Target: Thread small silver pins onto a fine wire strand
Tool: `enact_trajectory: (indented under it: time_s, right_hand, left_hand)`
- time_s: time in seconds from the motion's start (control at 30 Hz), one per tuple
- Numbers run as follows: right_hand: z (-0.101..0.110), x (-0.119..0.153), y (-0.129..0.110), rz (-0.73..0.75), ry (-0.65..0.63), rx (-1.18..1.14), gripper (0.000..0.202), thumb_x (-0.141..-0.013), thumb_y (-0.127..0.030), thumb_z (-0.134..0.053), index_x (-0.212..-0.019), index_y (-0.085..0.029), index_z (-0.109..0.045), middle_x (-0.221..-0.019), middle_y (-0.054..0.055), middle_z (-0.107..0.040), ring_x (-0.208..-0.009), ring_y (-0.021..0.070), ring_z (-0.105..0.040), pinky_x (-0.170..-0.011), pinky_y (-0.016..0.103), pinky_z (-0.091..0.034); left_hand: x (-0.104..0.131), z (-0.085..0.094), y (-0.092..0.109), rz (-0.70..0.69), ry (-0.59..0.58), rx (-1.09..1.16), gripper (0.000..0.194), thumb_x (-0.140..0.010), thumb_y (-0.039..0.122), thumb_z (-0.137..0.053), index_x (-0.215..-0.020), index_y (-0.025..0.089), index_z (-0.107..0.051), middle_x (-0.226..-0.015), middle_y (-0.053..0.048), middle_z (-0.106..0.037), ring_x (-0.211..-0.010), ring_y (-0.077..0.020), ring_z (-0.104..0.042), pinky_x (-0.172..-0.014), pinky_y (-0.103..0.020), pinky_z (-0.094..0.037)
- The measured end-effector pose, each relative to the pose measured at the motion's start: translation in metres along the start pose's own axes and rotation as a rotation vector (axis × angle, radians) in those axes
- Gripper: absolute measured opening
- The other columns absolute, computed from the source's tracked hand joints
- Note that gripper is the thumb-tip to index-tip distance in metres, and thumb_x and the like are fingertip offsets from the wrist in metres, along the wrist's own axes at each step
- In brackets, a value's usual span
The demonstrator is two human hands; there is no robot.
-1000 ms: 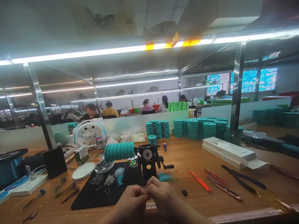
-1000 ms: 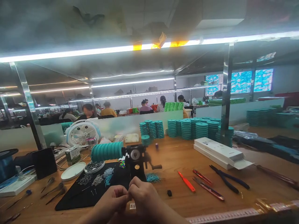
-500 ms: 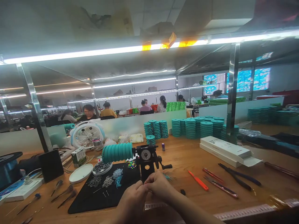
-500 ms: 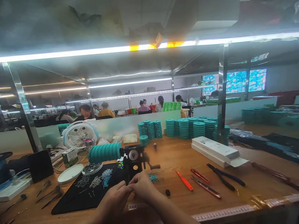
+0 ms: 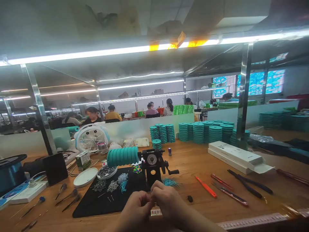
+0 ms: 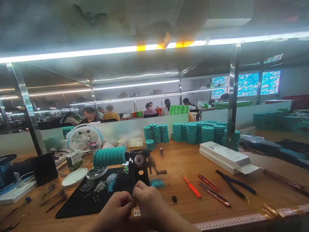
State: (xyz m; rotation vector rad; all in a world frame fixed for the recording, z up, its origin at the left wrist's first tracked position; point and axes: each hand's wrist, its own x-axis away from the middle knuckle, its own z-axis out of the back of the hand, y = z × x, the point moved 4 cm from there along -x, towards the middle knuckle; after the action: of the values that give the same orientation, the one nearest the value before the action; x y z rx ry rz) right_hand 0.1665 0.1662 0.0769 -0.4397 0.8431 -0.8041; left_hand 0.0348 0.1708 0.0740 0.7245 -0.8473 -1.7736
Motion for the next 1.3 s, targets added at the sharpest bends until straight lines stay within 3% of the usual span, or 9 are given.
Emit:
enact_trajectory:
  time_s: [0.23, 0.43, 0.53, 0.63, 0.77, 0.97, 1.1, 1.2, 1.3]
  right_hand:
    - [-0.018, -0.025, 0.032, -0.460, 0.111, -0.295, 0.010, -0.068, -0.012, -0.054, -0.059, -0.017, -0.054, -0.051, -0.005, -0.050, -0.047, 0.0118, -0.051, -0.046, 0.023, -0.042]
    - [-0.018, -0.029, 0.038, -0.528, 0.053, -0.357, 0.012, -0.065, -0.011, -0.058, -0.055, -0.017, -0.056, -0.042, -0.008, -0.045, -0.040, 0.0102, -0.046, -0.042, 0.023, -0.040]
    - [-0.001, -0.018, 0.022, -0.455, 0.095, -0.300, 0.012, -0.071, -0.010, -0.052, -0.062, -0.017, -0.056, -0.054, -0.003, -0.051, -0.051, 0.0140, -0.053, -0.049, 0.026, -0.046]
    - [0.019, -0.001, -0.006, -0.212, 0.106, -0.188, 0.022, -0.074, -0.005, -0.047, -0.088, -0.017, -0.058, -0.090, 0.005, -0.060, -0.084, 0.0181, -0.059, -0.076, 0.029, -0.050]
    - [0.020, 0.016, -0.029, 0.121, -0.047, 0.166, 0.038, -0.065, 0.003, -0.047, -0.097, -0.015, -0.055, -0.117, 0.015, -0.055, -0.106, 0.0234, -0.057, -0.084, 0.031, -0.050]
    - [0.005, 0.017, -0.021, 0.376, 0.075, 0.373, 0.022, -0.080, -0.004, -0.046, -0.093, -0.016, -0.058, -0.099, 0.012, -0.064, -0.081, 0.0202, -0.064, -0.062, 0.027, -0.052]
    - [0.008, 0.020, -0.028, 0.498, 0.340, 0.359, 0.021, -0.084, -0.003, -0.041, -0.087, -0.016, -0.057, -0.093, 0.010, -0.062, -0.082, 0.0188, -0.060, -0.066, 0.027, -0.049]
    - [0.006, 0.025, -0.030, 0.461, 0.526, 0.301, 0.021, -0.085, -0.004, -0.041, -0.074, -0.017, -0.053, -0.086, 0.007, -0.058, -0.080, 0.0188, -0.055, -0.068, 0.030, -0.045]
    - [-0.001, 0.029, -0.025, 0.339, 0.563, 0.208, 0.022, -0.086, -0.006, -0.043, -0.069, -0.018, -0.050, -0.081, 0.004, -0.053, -0.076, 0.0171, -0.050, -0.064, 0.029, -0.041]
  left_hand:
    - [-0.001, -0.001, -0.006, -0.276, 0.063, -0.273, 0.015, -0.071, 0.014, -0.048, -0.069, 0.015, -0.063, -0.079, -0.016, -0.061, -0.077, -0.0310, -0.054, -0.075, -0.049, -0.039]
    - [-0.003, 0.002, 0.003, -0.320, -0.001, -0.139, 0.012, -0.069, 0.020, -0.054, -0.072, 0.018, -0.066, -0.085, -0.013, -0.065, -0.085, -0.0300, -0.056, -0.086, -0.050, -0.038]
    - [-0.005, 0.002, 0.001, -0.155, 0.009, 0.034, 0.009, -0.069, 0.025, -0.054, -0.061, 0.019, -0.056, -0.063, -0.005, -0.056, -0.065, -0.0219, -0.054, -0.067, -0.040, -0.045]
    - [-0.003, 0.000, -0.008, 0.084, -0.025, 0.272, 0.011, -0.071, 0.029, -0.050, -0.066, 0.019, -0.050, -0.048, 0.004, -0.045, -0.042, -0.0123, -0.042, -0.045, -0.027, -0.037]
    - [0.003, -0.003, -0.014, 0.257, -0.034, 0.538, 0.017, -0.063, 0.033, -0.058, -0.062, 0.019, -0.049, -0.044, 0.007, -0.044, -0.039, -0.0064, -0.036, -0.043, -0.021, -0.029]
    - [0.000, -0.007, -0.018, 0.325, -0.018, 0.714, 0.026, -0.053, 0.033, -0.074, -0.055, 0.016, -0.054, -0.038, 0.005, -0.048, -0.034, -0.0050, -0.036, -0.039, -0.020, -0.022]
    - [0.000, -0.006, -0.016, 0.321, 0.007, 0.810, 0.027, -0.049, 0.032, -0.078, -0.055, 0.016, -0.057, -0.038, 0.005, -0.049, -0.033, -0.0050, -0.037, -0.038, -0.020, -0.020]
    - [0.004, -0.007, -0.011, 0.308, 0.028, 0.878, 0.029, -0.048, 0.033, -0.080, -0.057, 0.015, -0.059, -0.038, 0.005, -0.049, -0.034, -0.0050, -0.038, -0.039, -0.020, -0.022]
    - [0.008, -0.011, -0.006, 0.302, 0.051, 0.935, 0.032, -0.046, 0.034, -0.082, -0.058, 0.014, -0.060, -0.039, 0.005, -0.049, -0.034, -0.0044, -0.038, -0.039, -0.019, -0.023]
